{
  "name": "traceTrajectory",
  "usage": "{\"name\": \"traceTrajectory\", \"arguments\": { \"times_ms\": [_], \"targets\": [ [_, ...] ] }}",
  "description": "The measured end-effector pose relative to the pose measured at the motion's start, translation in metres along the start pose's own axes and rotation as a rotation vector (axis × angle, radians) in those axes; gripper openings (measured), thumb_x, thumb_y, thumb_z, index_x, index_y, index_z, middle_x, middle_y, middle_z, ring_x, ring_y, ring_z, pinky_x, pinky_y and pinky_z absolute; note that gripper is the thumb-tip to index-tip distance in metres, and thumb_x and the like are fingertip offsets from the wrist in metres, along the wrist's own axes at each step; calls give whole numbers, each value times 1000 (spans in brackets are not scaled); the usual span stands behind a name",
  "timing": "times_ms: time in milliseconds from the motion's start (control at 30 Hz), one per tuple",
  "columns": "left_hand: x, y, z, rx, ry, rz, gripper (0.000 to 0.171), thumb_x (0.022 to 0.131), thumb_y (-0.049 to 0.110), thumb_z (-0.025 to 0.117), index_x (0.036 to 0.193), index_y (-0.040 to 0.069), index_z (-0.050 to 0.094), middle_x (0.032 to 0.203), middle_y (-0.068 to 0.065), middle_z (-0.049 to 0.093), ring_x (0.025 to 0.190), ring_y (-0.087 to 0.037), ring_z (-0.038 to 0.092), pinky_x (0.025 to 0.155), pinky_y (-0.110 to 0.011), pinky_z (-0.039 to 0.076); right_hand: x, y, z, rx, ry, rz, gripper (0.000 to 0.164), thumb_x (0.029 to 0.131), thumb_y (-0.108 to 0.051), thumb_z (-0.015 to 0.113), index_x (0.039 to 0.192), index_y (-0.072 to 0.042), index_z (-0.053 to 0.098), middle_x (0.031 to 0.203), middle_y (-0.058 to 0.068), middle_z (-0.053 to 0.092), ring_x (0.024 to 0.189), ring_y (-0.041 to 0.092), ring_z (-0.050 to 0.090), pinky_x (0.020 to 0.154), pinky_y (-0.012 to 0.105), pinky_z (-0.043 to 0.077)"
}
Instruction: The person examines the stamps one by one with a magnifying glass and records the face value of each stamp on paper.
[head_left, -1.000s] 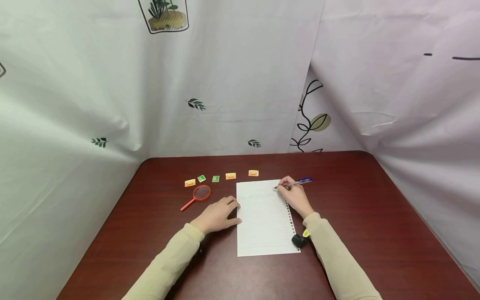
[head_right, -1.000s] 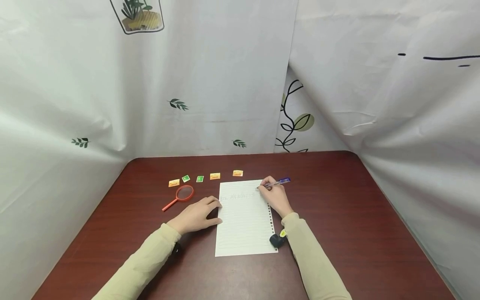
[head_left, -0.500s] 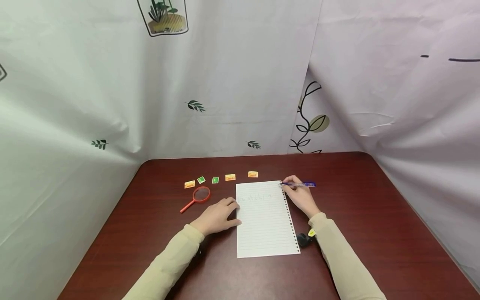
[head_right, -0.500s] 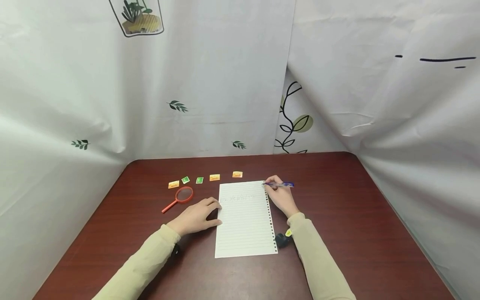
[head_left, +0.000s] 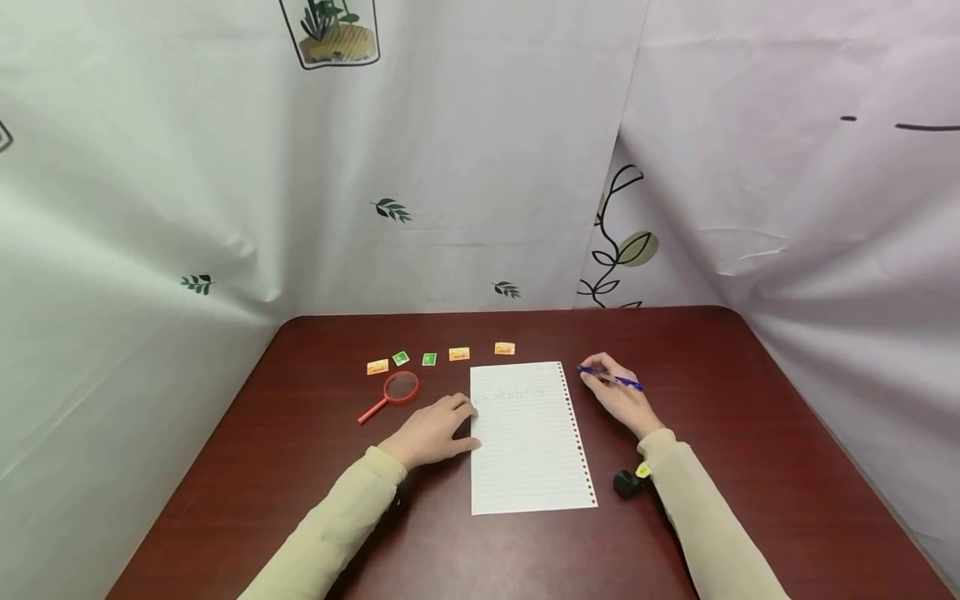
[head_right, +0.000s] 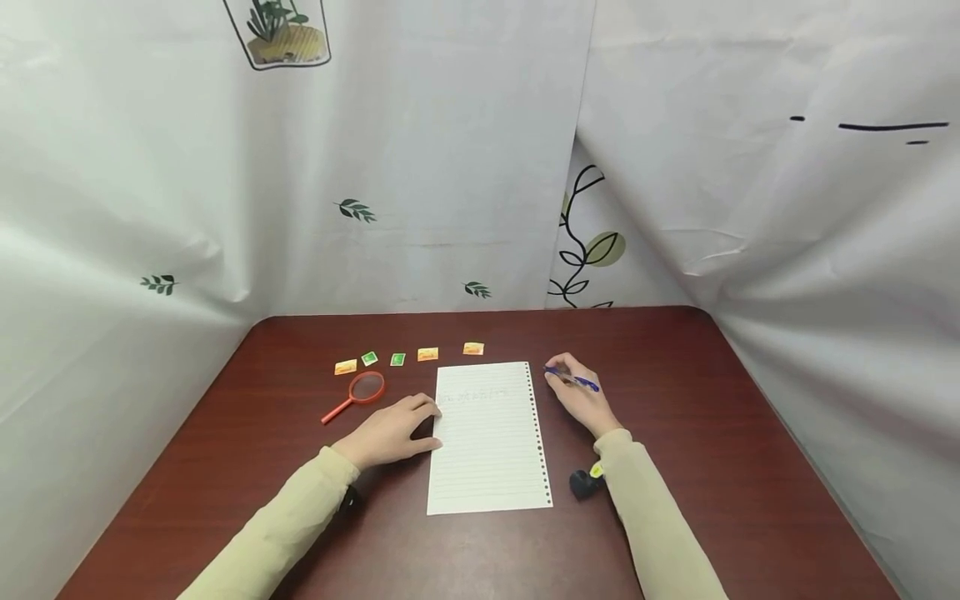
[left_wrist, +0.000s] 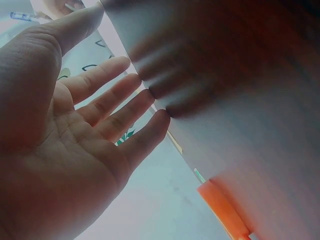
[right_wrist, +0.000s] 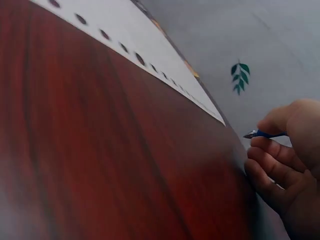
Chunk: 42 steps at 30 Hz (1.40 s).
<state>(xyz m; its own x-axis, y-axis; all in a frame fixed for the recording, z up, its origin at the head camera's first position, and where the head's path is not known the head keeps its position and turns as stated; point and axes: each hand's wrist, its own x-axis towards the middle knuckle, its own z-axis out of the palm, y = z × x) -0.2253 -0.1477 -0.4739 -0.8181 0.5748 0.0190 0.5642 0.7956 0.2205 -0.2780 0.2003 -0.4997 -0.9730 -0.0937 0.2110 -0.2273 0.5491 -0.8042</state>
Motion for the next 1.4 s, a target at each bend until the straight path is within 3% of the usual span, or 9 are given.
{"name": "traceTrajectory", "arguments": {
  "times_ms": [200, 467, 767, 1200, 1400],
  "targets": [
    [-2, 0, -2, -3, 2, 6, 48, 92, 45, 73, 123, 9, 66, 124, -5, 59, 106, -19, 60, 84, -39, 54, -6, 9, -17, -14, -13, -30, 20, 100, -19, 64, 118, -10, 63, 119, 16, 65, 113, 33, 63, 95, 50, 50],
    [-2, 1, -1, 4, 4, 7, 48, 92, 45, 73, 123, 10, 66, 123, -5, 59, 106, -19, 59, 84, -39, 54, -14, 13, -36, -173, -4, -222, 20, 98, -6, 65, 116, 2, 63, 110, 20, 67, 103, 37, 63, 87, 54, 50],
    [-2, 2, -1, 8, -5, 5, 48, 92, 45, 72, 124, 10, 66, 124, -6, 59, 107, -19, 59, 85, -39, 54, -18, 17, -44, -344, -56, -243, 20, 95, -4, 68, 114, -1, 65, 102, 14, 66, 87, 27, 59, 80, 47, 50],
    [-3, 1, 2, 8, 2, 8, 47, 92, 45, 73, 123, 10, 66, 124, -5, 59, 107, -19, 59, 85, -39, 54, -18, 18, -44, -436, -95, -301, 18, 95, 0, 66, 112, -5, 67, 104, 10, 65, 91, 29, 63, 84, 49, 52],
    [-4, 0, 0, 1, 3, 6, 47, 92, 44, 73, 123, 10, 66, 123, -5, 59, 107, -20, 59, 86, -39, 54, -16, 16, -44, -458, -121, -263, 21, 95, 2, 65, 114, -6, 69, 110, 13, 64, 97, 31, 64, 85, 51, 52]
  ]
}}
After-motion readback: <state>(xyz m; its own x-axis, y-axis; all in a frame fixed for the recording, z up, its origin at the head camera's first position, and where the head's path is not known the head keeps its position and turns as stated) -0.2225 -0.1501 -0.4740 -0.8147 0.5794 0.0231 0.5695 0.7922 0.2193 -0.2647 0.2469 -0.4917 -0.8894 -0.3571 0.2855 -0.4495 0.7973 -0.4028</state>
